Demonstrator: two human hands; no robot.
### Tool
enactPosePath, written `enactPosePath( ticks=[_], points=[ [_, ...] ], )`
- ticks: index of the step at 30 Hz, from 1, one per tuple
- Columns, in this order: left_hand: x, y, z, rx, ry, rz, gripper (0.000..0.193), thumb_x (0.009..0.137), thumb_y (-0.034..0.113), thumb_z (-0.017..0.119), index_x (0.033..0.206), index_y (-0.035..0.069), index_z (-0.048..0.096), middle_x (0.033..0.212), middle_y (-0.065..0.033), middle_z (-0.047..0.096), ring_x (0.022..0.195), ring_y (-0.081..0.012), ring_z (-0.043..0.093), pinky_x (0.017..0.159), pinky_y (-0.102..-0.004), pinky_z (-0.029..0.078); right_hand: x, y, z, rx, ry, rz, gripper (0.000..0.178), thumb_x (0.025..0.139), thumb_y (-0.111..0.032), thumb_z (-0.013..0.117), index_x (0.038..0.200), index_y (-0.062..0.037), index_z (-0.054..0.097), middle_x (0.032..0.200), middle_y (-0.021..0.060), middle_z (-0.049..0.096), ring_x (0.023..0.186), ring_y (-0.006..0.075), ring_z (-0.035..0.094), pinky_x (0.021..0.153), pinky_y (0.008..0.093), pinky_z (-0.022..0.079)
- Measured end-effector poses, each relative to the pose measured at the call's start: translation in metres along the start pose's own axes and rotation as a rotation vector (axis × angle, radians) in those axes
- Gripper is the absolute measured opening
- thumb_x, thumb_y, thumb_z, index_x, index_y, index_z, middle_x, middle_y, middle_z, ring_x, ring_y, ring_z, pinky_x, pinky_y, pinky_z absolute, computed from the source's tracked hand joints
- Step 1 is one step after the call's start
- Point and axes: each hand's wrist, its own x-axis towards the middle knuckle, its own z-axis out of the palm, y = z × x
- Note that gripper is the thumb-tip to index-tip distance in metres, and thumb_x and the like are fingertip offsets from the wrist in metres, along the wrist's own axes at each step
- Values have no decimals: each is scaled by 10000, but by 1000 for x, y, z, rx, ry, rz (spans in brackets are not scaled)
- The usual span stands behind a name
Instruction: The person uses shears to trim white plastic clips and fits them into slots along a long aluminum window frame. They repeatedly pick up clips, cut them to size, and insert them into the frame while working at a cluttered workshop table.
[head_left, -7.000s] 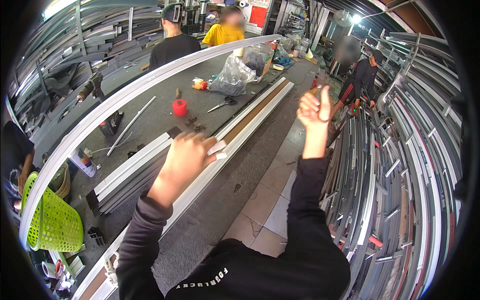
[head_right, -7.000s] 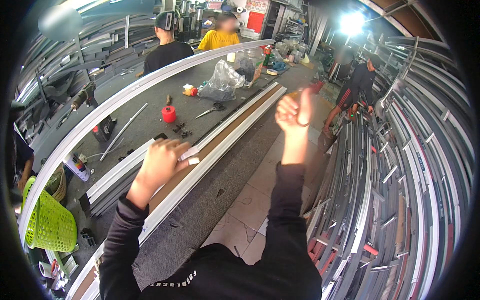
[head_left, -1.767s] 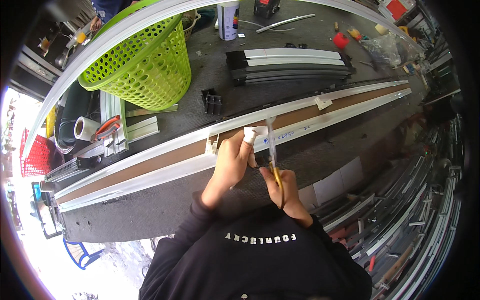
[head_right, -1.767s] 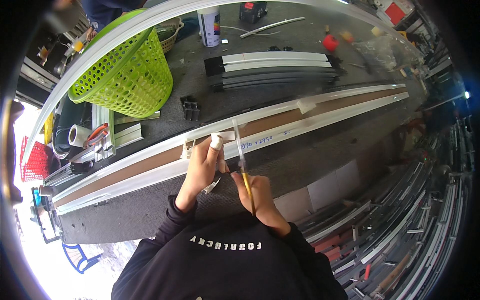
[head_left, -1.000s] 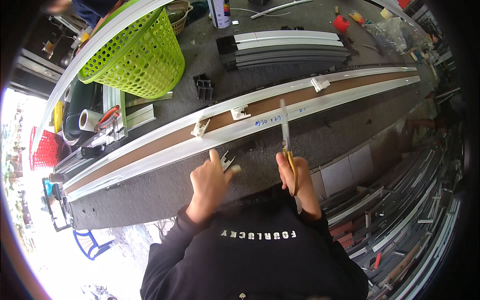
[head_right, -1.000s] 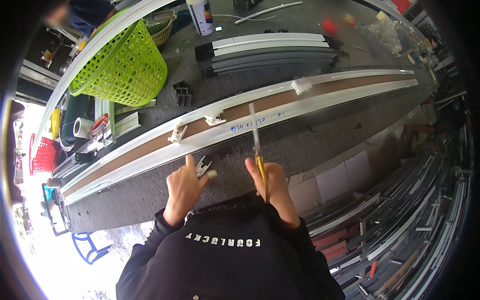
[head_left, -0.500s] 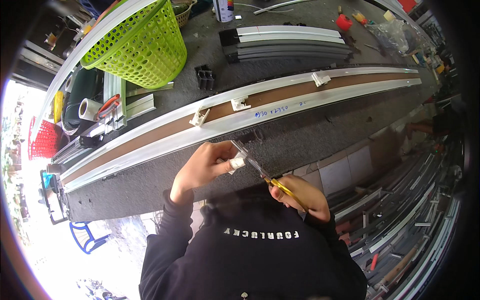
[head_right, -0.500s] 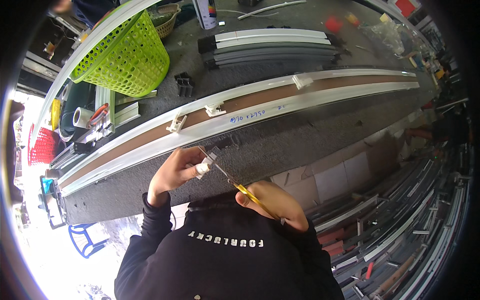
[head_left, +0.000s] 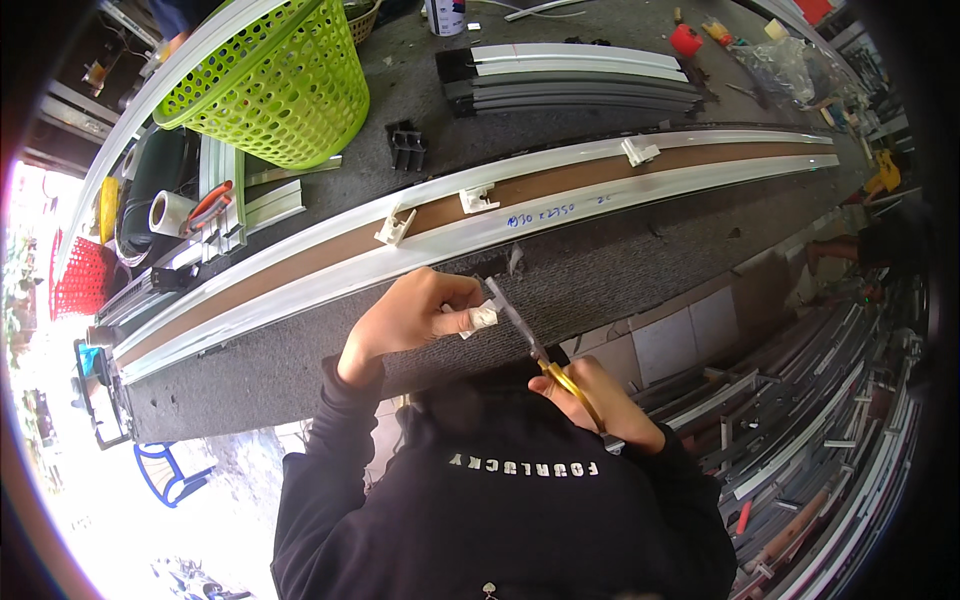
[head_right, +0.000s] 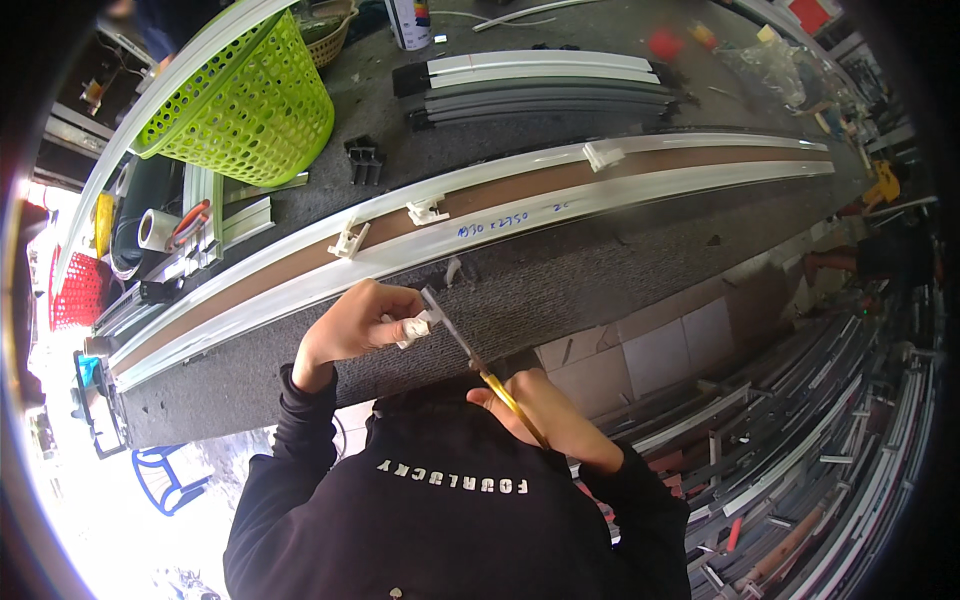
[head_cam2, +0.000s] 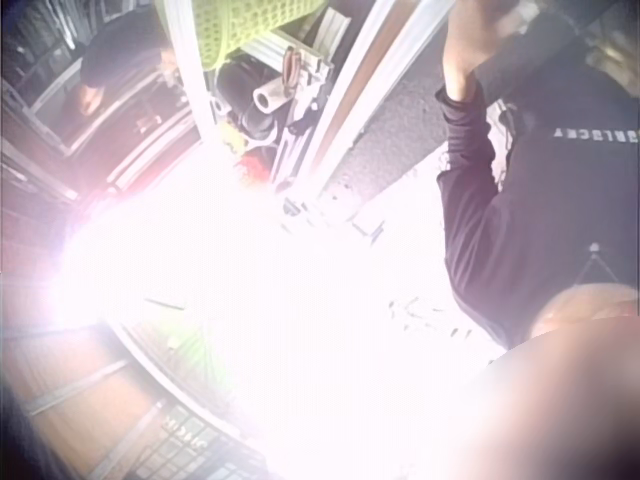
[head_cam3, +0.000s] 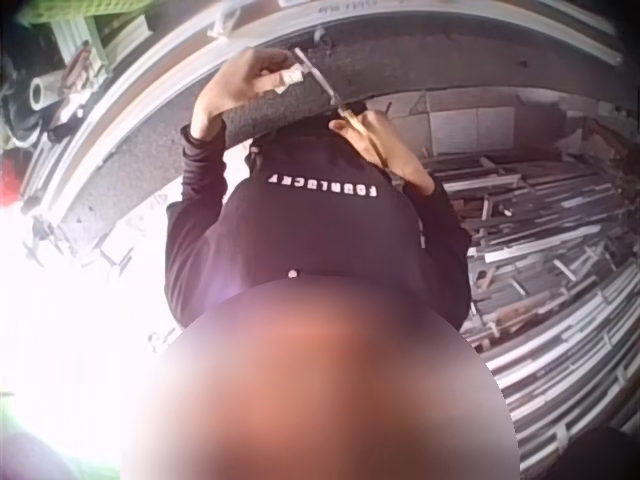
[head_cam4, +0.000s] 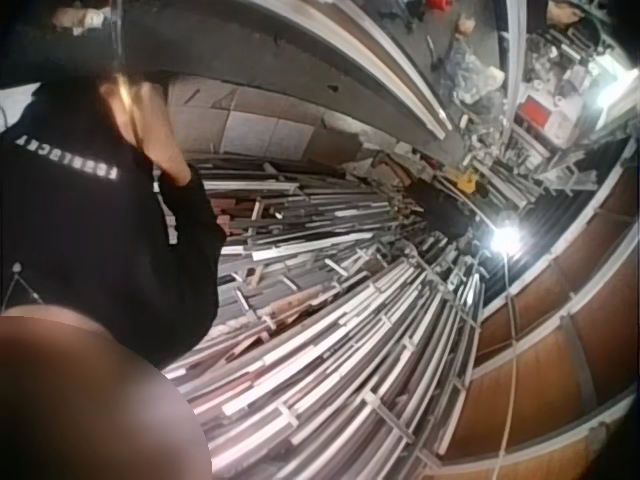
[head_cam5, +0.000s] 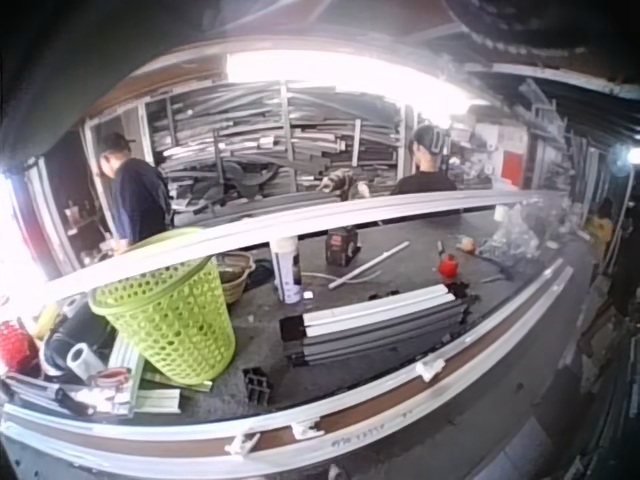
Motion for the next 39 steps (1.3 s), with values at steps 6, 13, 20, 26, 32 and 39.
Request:
enactPosePath(
  ticks=[6, 13, 20, 26, 32, 39],
  points=[
    [4, 5, 27, 48, 429, -150, 371, 827, 307, 839, 859, 8, 622, 734, -63, 671, 648, -114, 623, 616, -298, 503, 10, 25, -16, -150, 101, 238, 901, 932, -809, 299, 599, -2, 525, 504, 190, 489, 504, 389, 596, 488, 460, 444],
    [25, 7, 57, 481, 831, 18, 423, 745, 116, 838, 1021, 53, 523, 817, -135, 673, 730, -352, 685, 616, -417, 545, 7, 17, -3, 174, -89, 229, 841, 882, -857, 358, 647, -56, 456, 551, 8, 451, 496, 135, 503, 493, 310, 412],
    [37, 10, 60, 527, 694, -168, 428, 812, 119, 734, 1200, 108, 552, 840, -126, 706, 773, -368, 700, 647, -443, 546, 24, 0, 14, 132, -64, 265, 885, 925, -822, 264, 674, -4, 488, 614, 171, 507, 624, 361, 554, 591, 453, 413],
    [43, 16, 71, 584, 773, -257, 330, 820, 57, 672, 1136, 119, 600, 897, -129, 711, 773, -357, 702, 631, -452, 532, 26, -2, 22, 160, -24, 260, 898, 941, -808, 234, 733, 12, 534, 663, 233, 554, 685, 456, 576, 637, 514, 415],
    [53, 25, 76, 573, 773, -287, 350, 824, 47, 653, 1154, 95, 548, 865, -140, 682, 753, -379, 687, 631, -474, 529, 26, -3, 24, 77, 78, 216, 855, 947, -795, 283, 746, -5, 541, 644, 201, 551, 660, 425, 583, 626, 488, 434],
    [44, 30, 82, 438, 676, -138, 355, 829, 43, 673, 1113, 41, 460, 992, -187, 607, 821, -427, 656, 651, -493, 530, 25, 9, 15, 259, 21, 305, 858, 917, -829, 316, 709, -17, 501, 568, 119, 499, 527, 276, 566, 533, 433, 418]
  ],
)
